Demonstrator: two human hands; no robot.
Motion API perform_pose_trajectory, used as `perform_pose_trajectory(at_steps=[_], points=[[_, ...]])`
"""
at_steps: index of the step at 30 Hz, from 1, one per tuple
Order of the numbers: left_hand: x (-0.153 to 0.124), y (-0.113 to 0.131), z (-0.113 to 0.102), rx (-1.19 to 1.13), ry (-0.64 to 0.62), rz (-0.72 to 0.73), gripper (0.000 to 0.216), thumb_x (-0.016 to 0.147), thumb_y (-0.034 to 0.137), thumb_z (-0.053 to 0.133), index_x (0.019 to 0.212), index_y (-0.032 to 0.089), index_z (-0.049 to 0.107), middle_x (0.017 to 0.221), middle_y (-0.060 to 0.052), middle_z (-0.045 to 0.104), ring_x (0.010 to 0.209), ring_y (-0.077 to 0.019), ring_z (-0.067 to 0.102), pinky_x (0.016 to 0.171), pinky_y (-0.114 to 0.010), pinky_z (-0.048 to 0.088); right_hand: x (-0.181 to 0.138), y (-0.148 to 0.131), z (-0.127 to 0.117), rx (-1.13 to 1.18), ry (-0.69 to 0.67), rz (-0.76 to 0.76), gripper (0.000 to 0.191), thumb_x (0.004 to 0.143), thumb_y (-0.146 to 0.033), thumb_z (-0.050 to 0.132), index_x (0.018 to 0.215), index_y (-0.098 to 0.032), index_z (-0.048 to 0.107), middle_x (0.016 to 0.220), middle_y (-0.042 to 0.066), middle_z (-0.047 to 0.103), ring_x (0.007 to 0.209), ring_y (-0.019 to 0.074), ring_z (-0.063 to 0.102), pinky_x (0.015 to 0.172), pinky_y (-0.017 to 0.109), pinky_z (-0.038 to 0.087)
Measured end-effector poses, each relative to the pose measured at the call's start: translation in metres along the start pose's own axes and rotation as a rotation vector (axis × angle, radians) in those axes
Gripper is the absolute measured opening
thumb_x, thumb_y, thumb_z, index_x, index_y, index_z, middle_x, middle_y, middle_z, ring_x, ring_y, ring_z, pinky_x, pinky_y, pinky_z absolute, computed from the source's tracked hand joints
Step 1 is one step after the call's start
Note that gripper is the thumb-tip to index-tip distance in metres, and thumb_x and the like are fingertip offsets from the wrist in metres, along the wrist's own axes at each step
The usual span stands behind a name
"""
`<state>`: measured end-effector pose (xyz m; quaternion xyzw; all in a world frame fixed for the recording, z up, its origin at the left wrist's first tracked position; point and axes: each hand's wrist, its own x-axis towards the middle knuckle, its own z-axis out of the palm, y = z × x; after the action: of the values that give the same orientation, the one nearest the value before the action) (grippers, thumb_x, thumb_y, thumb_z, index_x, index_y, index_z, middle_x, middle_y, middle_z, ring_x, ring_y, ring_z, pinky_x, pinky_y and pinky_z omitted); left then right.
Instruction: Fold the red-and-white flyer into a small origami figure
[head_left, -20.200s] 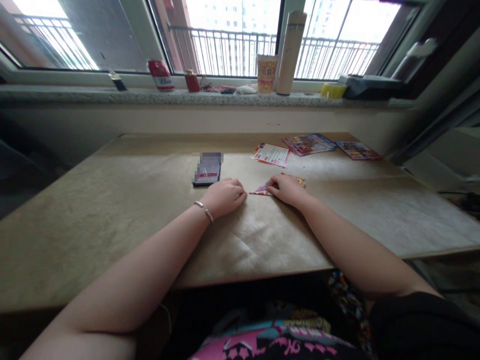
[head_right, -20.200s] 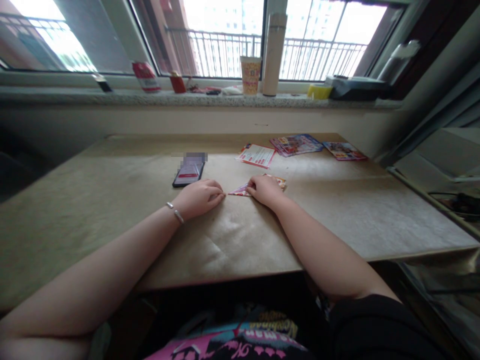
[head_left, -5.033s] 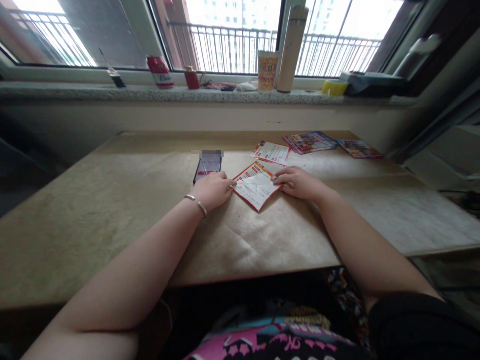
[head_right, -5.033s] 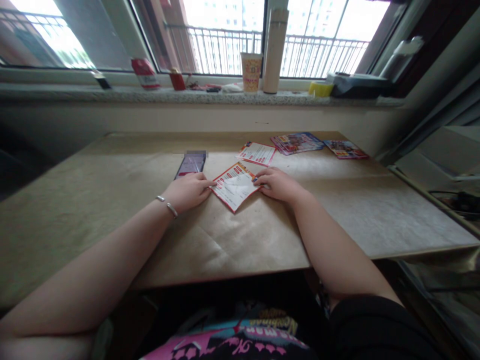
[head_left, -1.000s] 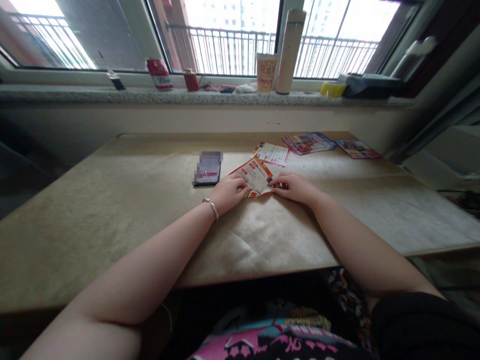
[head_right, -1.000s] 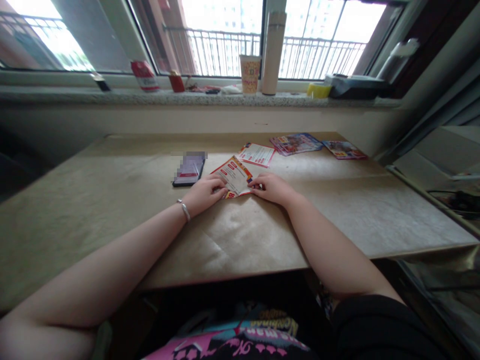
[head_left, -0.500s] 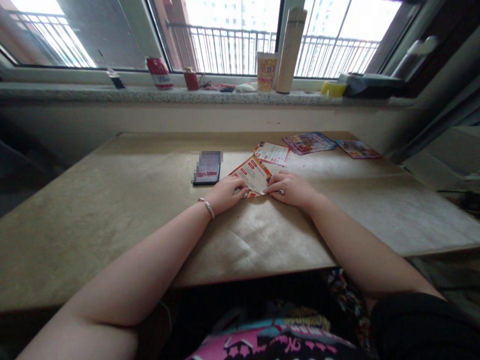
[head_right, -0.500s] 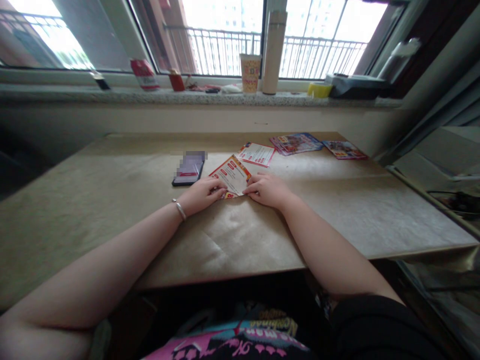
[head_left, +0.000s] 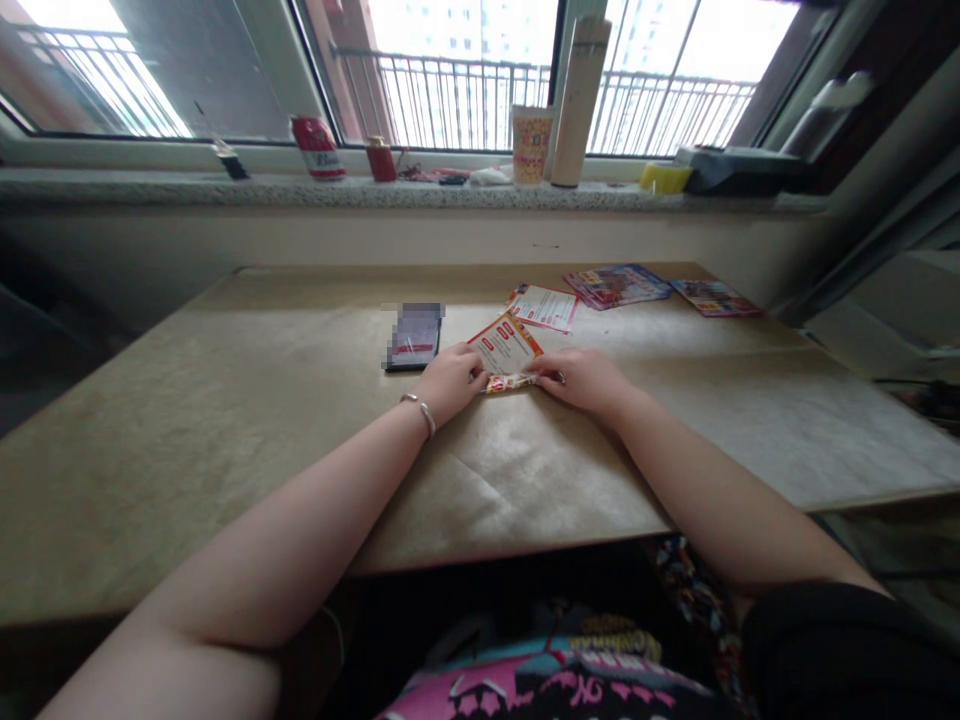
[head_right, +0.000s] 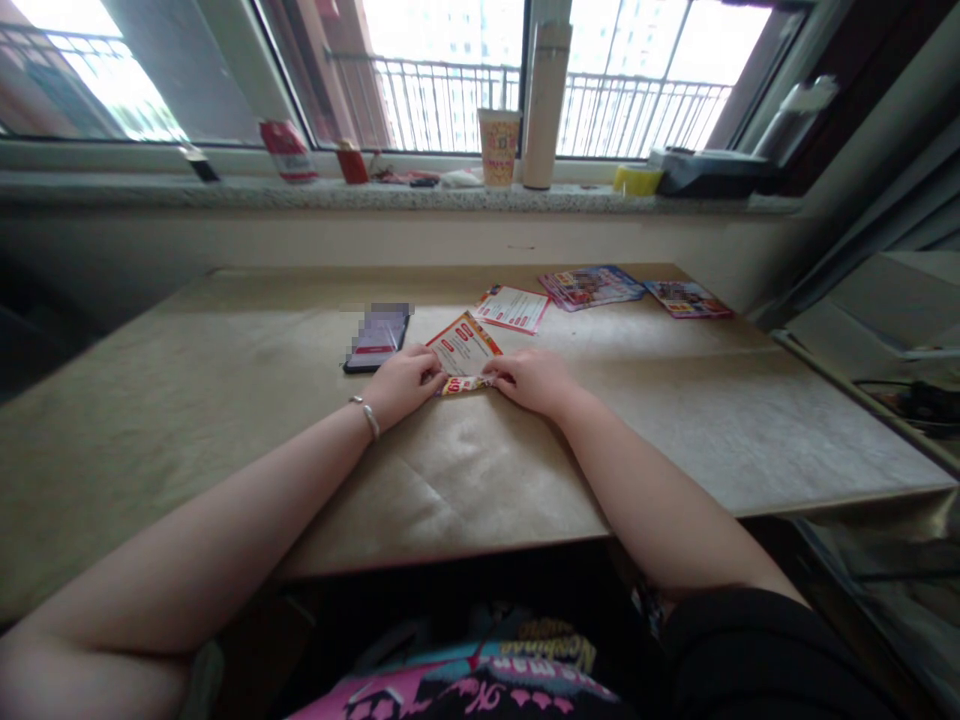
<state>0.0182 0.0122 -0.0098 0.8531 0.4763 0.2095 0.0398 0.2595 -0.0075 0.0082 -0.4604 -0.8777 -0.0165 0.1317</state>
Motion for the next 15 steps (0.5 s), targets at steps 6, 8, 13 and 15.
perform_pose_trajectory(at_steps=[6,8,13,15], points=[[0.001,0.005,-0.002,0.066,0.000,-0.030,0.017,0.083,0.025,0.058,0.071,0.016,0.063,0.093,-0.008,0.062,0.085,-0.0201,0.060,0.080,-0.032,0.051,-0.001,0.000,0.002,-0.007,0.010,-0.111,0.024,0.089,-0.031,0.053,0.104,-0.027,0.072,0.102,0.003,0.071,0.086,0.0176,0.064,0.073,0.028,0.044],[0.002,0.005,-0.003,0.074,0.006,-0.041,0.016,0.083,0.025,0.058,0.071,0.016,0.064,0.093,-0.008,0.062,0.084,-0.0196,0.060,0.079,-0.031,0.051,0.000,-0.001,0.006,0.003,0.029,-0.135,0.025,0.088,-0.030,0.053,0.103,-0.025,0.073,0.107,0.005,0.068,0.088,0.0178,0.063,0.075,0.028,0.045],[0.003,0.002,0.000,0.079,0.023,-0.043,0.015,0.083,0.024,0.058,0.072,0.016,0.063,0.093,-0.007,0.060,0.083,-0.0189,0.060,0.078,-0.031,0.051,0.004,-0.001,0.013,0.000,0.047,-0.163,0.026,0.089,-0.029,0.053,0.102,-0.022,0.074,0.103,0.008,0.067,0.091,0.0192,0.062,0.081,0.030,0.047],[0.003,0.001,0.001,0.061,0.045,-0.052,0.011,0.083,0.023,0.057,0.079,0.016,0.064,0.094,-0.007,0.060,0.082,-0.0186,0.060,0.078,-0.031,0.052,0.005,-0.002,0.014,-0.009,0.047,-0.167,0.026,0.090,-0.028,0.053,0.102,-0.021,0.074,0.099,0.008,0.067,0.091,0.0197,0.061,0.083,0.031,0.047]])
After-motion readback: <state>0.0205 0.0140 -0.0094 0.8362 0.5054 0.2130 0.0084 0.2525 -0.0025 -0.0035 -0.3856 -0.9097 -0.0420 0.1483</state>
